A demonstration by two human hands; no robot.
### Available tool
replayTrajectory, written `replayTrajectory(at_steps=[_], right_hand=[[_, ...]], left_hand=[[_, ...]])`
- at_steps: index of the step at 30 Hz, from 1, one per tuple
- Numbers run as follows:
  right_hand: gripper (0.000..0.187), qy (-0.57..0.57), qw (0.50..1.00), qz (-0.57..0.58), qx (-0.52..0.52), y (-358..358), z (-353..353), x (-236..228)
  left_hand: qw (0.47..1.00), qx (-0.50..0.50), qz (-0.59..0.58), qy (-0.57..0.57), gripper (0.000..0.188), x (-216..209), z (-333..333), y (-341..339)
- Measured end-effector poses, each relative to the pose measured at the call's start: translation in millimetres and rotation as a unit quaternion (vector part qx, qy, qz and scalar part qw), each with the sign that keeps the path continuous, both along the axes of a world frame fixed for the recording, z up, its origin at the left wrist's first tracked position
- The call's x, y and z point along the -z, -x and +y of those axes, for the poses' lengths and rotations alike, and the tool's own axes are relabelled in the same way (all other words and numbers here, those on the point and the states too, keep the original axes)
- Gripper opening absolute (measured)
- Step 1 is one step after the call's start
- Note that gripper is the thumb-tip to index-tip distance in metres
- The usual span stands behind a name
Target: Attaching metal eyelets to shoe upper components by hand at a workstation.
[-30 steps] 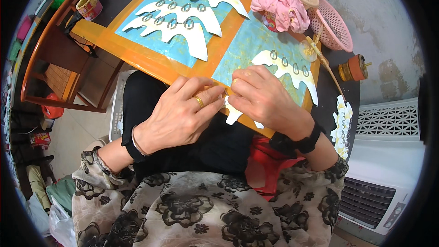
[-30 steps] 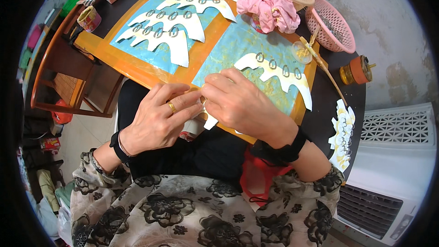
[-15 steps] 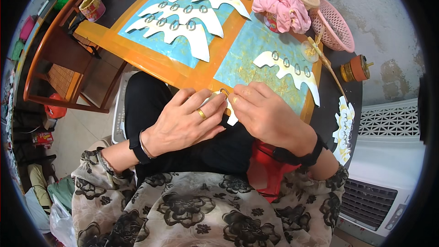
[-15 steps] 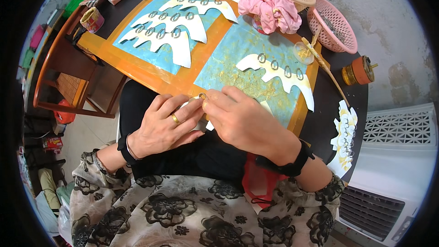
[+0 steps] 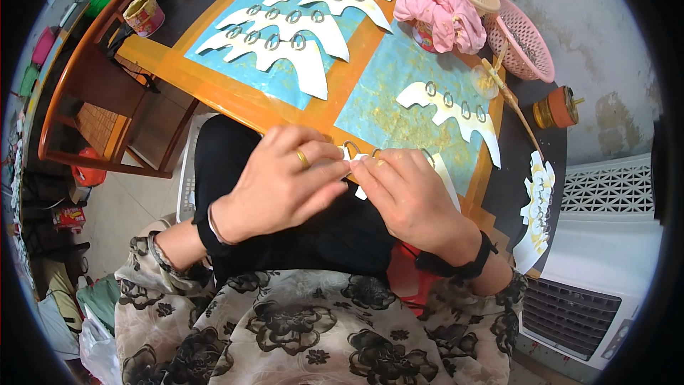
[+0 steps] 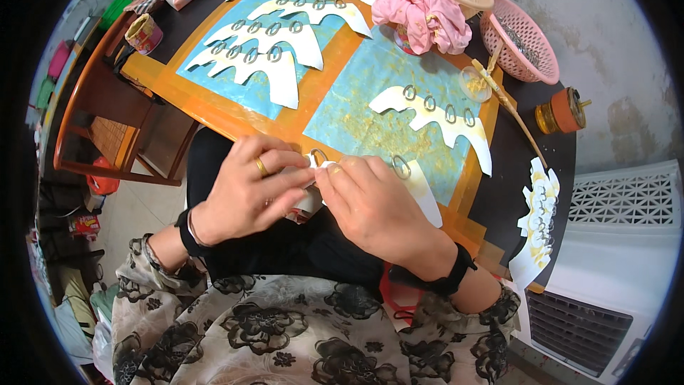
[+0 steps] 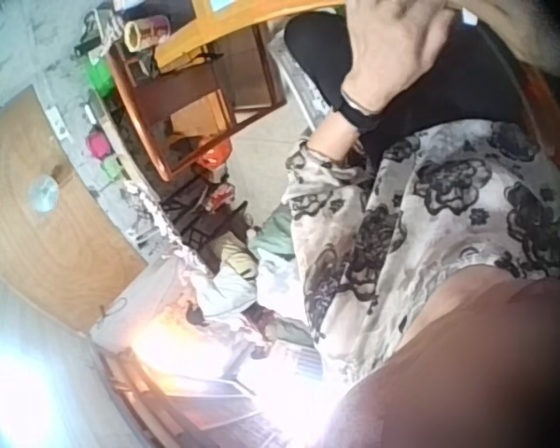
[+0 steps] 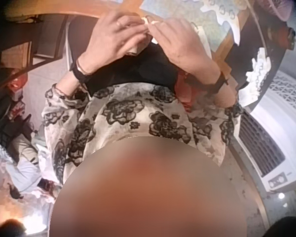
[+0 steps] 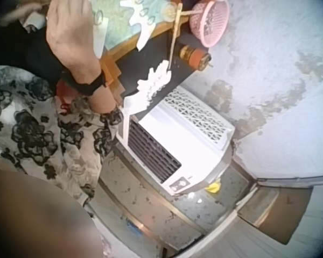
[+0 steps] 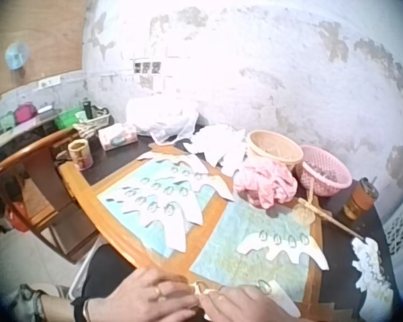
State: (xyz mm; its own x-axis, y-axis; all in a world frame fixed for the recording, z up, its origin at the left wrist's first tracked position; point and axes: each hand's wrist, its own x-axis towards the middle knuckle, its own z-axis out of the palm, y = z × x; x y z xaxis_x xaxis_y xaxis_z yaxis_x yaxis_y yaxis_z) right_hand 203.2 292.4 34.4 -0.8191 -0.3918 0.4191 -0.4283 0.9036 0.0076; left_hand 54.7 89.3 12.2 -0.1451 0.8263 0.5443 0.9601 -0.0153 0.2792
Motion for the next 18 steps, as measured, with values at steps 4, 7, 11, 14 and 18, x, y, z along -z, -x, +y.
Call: replayTrajectory(at_steps=[4,7,11,14,18], right_hand=[[0.039,-0.017,1.000,-0.003,0.012,-5,-2,3],[0.041,-0.012,1.000,0.001,0.028,-6,-3,6],[0.041,-0.029,0.999,-0.007,0.035,-8,-5,6],[0.040,-0.027,0.999,-0.019,0.040,-9,-6,7],[0.038,-0.011,0.999,-0.013,0.034,-7,-2,5]], left_hand=[[0.978,-0.078,-0.194,0.009,0.011,-22,15,18],[0.988,-0.074,-0.120,0.063,0.012,-28,31,26],[0.976,-0.029,-0.167,0.136,0.013,-26,41,27],[0.958,-0.029,-0.232,0.168,0.013,-24,46,32],[0.975,-0.026,-0.165,0.147,0.011,-23,57,25]])
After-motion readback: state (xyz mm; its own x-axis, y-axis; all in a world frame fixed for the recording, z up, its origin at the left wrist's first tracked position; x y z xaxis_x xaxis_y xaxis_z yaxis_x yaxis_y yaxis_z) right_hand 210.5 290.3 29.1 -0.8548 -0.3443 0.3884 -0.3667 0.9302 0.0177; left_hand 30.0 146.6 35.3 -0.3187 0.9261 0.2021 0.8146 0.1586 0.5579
